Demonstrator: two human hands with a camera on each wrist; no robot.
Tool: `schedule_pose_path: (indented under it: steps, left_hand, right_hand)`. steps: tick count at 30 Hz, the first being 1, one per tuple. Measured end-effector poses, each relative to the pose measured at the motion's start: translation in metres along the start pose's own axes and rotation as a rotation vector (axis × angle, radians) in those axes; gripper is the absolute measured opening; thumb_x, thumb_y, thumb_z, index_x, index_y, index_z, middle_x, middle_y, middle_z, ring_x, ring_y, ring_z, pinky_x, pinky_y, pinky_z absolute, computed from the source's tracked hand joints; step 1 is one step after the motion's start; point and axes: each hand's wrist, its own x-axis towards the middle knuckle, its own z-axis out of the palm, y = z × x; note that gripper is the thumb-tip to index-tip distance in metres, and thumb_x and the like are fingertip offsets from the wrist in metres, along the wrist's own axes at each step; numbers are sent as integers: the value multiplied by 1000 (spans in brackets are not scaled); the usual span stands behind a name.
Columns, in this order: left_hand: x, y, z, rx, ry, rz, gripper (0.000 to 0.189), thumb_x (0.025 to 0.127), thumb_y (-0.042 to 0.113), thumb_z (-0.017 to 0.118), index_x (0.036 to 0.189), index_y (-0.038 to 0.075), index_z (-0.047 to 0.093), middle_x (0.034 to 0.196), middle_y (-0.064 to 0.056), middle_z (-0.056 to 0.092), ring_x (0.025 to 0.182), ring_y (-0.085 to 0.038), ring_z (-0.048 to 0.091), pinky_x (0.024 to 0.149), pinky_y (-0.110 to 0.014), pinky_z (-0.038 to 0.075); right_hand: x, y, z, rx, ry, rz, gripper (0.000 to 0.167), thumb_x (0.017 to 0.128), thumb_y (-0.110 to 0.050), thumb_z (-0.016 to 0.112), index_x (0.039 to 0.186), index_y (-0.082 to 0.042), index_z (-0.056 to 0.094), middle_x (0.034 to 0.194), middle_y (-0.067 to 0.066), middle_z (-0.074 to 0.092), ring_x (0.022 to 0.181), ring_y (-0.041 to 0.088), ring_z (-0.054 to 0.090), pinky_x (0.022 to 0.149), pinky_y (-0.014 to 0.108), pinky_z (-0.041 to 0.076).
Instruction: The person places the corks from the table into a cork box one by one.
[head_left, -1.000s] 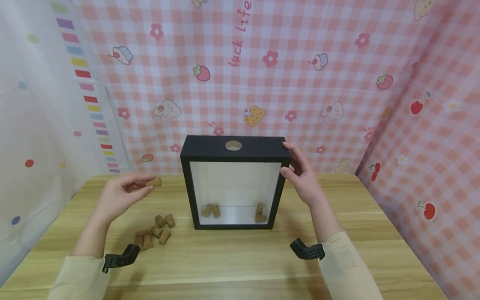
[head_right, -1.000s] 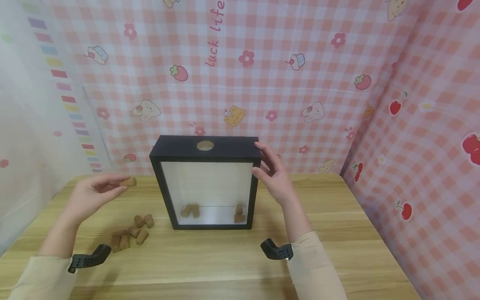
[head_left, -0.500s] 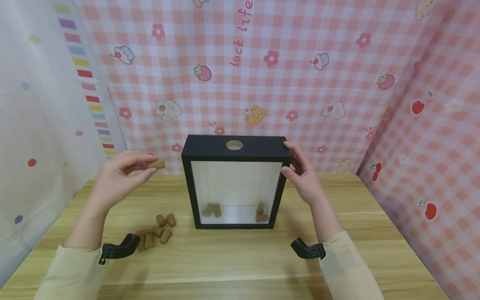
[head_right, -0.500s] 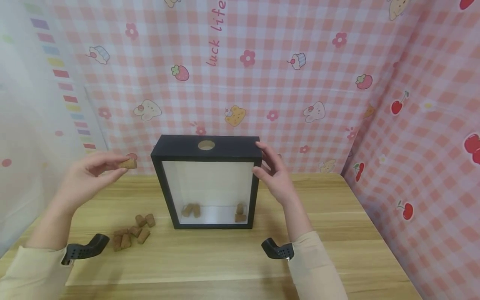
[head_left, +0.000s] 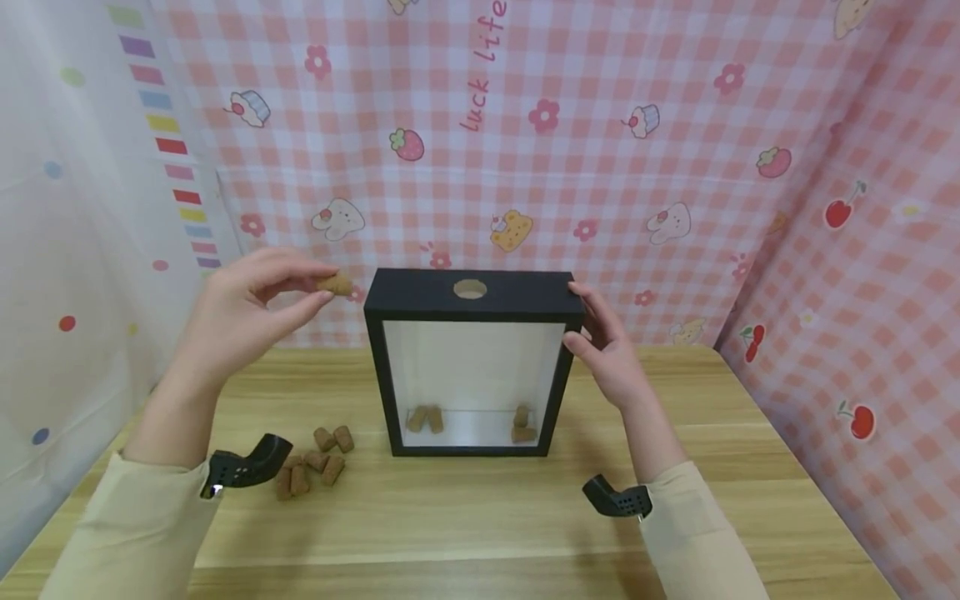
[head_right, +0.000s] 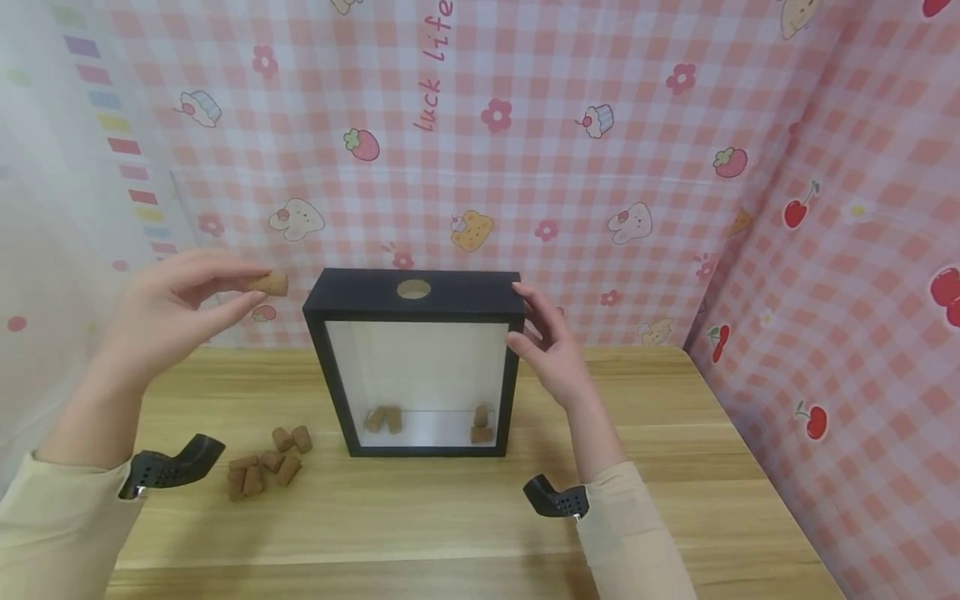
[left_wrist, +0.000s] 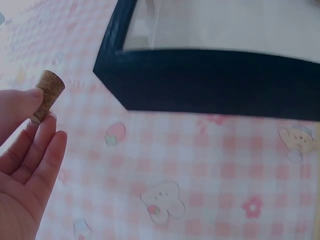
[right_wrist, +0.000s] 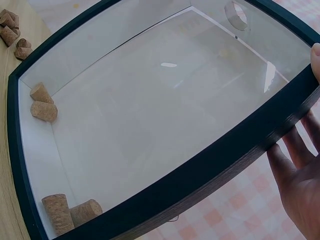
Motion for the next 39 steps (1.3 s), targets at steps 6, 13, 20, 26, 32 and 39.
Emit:
schedule_pose_path:
  steps: [6,13,20,26,32,39]
  left_hand:
    - [18,10,18,67,-67,-1,27,83,-10,74,108,0,75,101,-5,71,89,-6,64,89,-18,50]
    - [35,17,43,162,-104,-19,21,85,-1,75,105,5,77,99,-3,71,90,-14,63,80,-29,51]
    - [51,24,63,173,-118,-10,25,86,-1,75,110,6,76,105,-6,72,91,-18,65,83,-35,53]
    - [61,27,77,189,-149,-43,24,87,1,75,111,4,76,106,-7,72,92,-19,64,85,-34,54]
    - [66,27,88,169,-177,-55,27,87,-3,73,113,2,74,110,-11,71,95,-22,65,85,-33,55]
    - [68,24,101,212,-224,-36,29,90,-2,70,118,6,73,113,-12,69,103,-25,63,86,-35,54]
  right_hand:
    - [0,0,-1,-6,3,-1,52,98,-10,63,144,-30,49,155,7,37,135,24,41,97,27,46]
    - [-1,-1,-1,-1,0,-1,52,98,-11,64,144,-29,49,155,6,38,134,24,41,97,27,47]
    - [0,-1,0,7,1,-7,52,97,-9,64,144,-28,50,154,6,39,134,24,42,97,28,46]
    - [0,0,0,9,-8,-16,52,98,-8,63,144,-27,49,154,7,39,136,25,40,99,28,45]
    - [0,0,1,5,-6,-17,52,98,-9,64,144,-28,49,154,7,39,137,25,40,99,29,45]
    - [0,0,0,14,-5,-21,52,97,-10,64,144,-28,50,154,6,40,136,24,40,99,29,45]
